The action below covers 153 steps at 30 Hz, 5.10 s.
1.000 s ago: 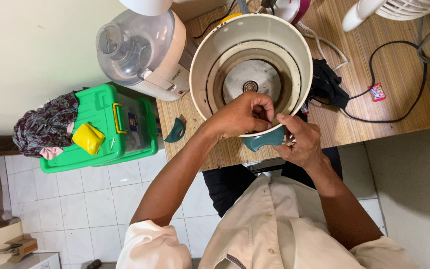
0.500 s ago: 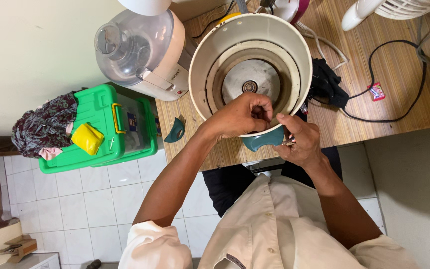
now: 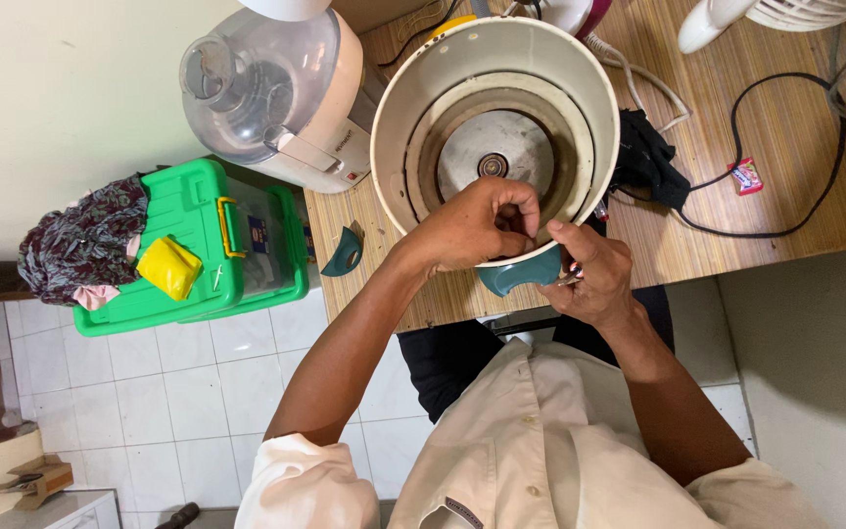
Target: The person services a rice cooker on a wooden table, using a screwdriver to unscrew and detach the teal side handle and latch parts from the cooker body, working on the screws one at a time and setting removed pieces on the table.
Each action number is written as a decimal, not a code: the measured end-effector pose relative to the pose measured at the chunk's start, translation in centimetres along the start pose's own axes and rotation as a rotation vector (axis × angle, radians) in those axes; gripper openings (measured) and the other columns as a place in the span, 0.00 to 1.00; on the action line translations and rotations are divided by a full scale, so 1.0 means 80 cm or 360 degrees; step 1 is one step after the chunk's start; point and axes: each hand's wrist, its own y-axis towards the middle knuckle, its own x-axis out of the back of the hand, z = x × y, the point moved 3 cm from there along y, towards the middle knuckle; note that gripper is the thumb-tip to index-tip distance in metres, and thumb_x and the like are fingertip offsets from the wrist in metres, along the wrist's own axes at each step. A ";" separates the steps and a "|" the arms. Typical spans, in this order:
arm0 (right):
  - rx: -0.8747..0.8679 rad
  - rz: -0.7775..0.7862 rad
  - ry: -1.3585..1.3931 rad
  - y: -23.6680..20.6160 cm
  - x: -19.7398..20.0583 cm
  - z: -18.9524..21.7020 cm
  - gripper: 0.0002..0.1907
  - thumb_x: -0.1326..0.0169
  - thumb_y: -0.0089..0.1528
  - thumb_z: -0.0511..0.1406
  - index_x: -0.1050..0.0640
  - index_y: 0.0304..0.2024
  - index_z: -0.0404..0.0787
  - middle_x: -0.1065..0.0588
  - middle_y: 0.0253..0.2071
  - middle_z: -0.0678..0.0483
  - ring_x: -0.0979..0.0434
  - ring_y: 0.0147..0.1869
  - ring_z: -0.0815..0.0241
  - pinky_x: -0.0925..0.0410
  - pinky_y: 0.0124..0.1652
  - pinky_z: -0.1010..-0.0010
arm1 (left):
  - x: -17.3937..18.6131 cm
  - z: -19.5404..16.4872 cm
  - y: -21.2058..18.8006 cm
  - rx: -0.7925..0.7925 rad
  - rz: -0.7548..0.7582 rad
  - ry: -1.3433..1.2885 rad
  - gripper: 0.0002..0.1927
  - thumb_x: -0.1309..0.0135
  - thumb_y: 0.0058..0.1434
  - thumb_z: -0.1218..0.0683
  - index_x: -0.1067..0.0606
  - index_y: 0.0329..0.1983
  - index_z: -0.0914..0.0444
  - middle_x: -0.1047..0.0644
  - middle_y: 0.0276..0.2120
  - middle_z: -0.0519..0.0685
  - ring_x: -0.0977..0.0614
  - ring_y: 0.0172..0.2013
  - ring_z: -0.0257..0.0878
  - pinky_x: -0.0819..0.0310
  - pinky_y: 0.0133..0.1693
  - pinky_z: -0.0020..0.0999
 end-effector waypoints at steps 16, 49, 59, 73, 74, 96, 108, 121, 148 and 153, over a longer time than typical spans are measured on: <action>-0.0005 -0.0023 -0.0039 0.004 -0.003 -0.004 0.34 0.33 0.59 0.36 0.32 0.64 0.41 0.28 0.31 0.52 0.25 0.28 0.58 0.33 0.29 0.68 | 0.008 0.002 0.003 -0.0051 0.0017 -0.0054 0.08 0.37 0.55 0.66 0.26 0.32 0.66 0.23 0.27 0.44 0.22 0.30 0.28 0.26 0.33 0.26; -0.0091 0.0026 0.0128 0.012 0.002 0.012 0.35 0.34 0.55 0.26 0.32 0.63 0.40 0.25 0.36 0.51 0.22 0.33 0.60 0.29 0.32 0.70 | 0.000 0.001 0.004 -0.0097 0.0021 -0.0022 0.10 0.41 0.55 0.69 0.28 0.37 0.66 0.20 0.32 0.47 0.18 0.35 0.31 0.21 0.38 0.27; -0.0101 0.0026 0.0073 0.012 0.002 0.016 0.35 0.33 0.53 0.27 0.31 0.62 0.38 0.25 0.35 0.50 0.23 0.31 0.59 0.31 0.31 0.69 | 0.002 0.000 0.000 -0.0016 -0.0007 -0.0008 0.09 0.39 0.54 0.68 0.26 0.34 0.66 0.22 0.26 0.46 0.20 0.29 0.30 0.24 0.32 0.27; -0.0082 0.0023 0.0038 0.012 0.000 0.018 0.35 0.33 0.55 0.28 0.32 0.63 0.39 0.25 0.35 0.50 0.23 0.32 0.58 0.30 0.32 0.69 | 0.004 -0.012 -0.004 -0.0163 -0.0059 0.0272 0.08 0.41 0.51 0.68 0.25 0.33 0.67 0.21 0.25 0.47 0.19 0.28 0.31 0.25 0.31 0.28; -0.0083 0.0021 0.0047 0.012 0.000 0.018 0.35 0.33 0.55 0.28 0.32 0.63 0.39 0.25 0.35 0.50 0.23 0.32 0.58 0.30 0.32 0.69 | 0.003 -0.012 -0.003 -0.0168 -0.0058 0.0287 0.08 0.41 0.51 0.68 0.25 0.33 0.67 0.21 0.25 0.46 0.19 0.28 0.31 0.25 0.31 0.28; -0.0103 0.0017 0.0025 0.011 -0.001 0.024 0.34 0.33 0.56 0.32 0.31 0.63 0.39 0.25 0.36 0.49 0.24 0.32 0.58 0.30 0.33 0.68 | 0.004 -0.004 -0.010 -0.0158 0.0009 -0.0060 0.10 0.41 0.54 0.69 0.27 0.36 0.67 0.23 0.28 0.45 0.21 0.31 0.29 0.27 0.33 0.26; -0.0062 0.0005 0.0033 0.011 -0.009 0.026 0.35 0.33 0.58 0.30 0.32 0.65 0.39 0.25 0.36 0.50 0.24 0.32 0.58 0.31 0.33 0.69 | 0.006 0.002 -0.005 -0.0129 0.0080 -0.0198 0.17 0.41 0.50 0.72 0.29 0.41 0.67 0.22 0.31 0.49 0.17 0.34 0.34 0.20 0.36 0.29; -0.0086 0.0016 0.0031 0.011 -0.007 0.027 0.35 0.34 0.56 0.31 0.32 0.64 0.40 0.26 0.35 0.50 0.25 0.31 0.58 0.32 0.32 0.68 | 0.009 0.012 -0.005 -0.0011 0.0092 -0.0304 0.15 0.40 0.53 0.71 0.27 0.41 0.68 0.20 0.31 0.51 0.17 0.34 0.34 0.21 0.36 0.29; -0.0064 -0.0015 0.0051 0.015 -0.010 0.031 0.35 0.32 0.55 0.27 0.31 0.63 0.40 0.25 0.36 0.49 0.23 0.34 0.58 0.31 0.33 0.69 | 0.006 0.006 -0.007 -0.0033 0.0039 -0.0318 0.22 0.41 0.52 0.71 0.30 0.49 0.68 0.22 0.36 0.51 0.19 0.38 0.34 0.22 0.40 0.28; -0.0096 -0.0023 0.0012 0.014 -0.013 0.030 0.34 0.33 0.55 0.27 0.31 0.62 0.39 0.23 0.40 0.48 0.20 0.36 0.56 0.29 0.35 0.68 | 0.007 0.011 -0.008 -0.0067 -0.0010 -0.0352 0.21 0.39 0.53 0.72 0.30 0.47 0.68 0.22 0.37 0.51 0.18 0.39 0.35 0.21 0.42 0.29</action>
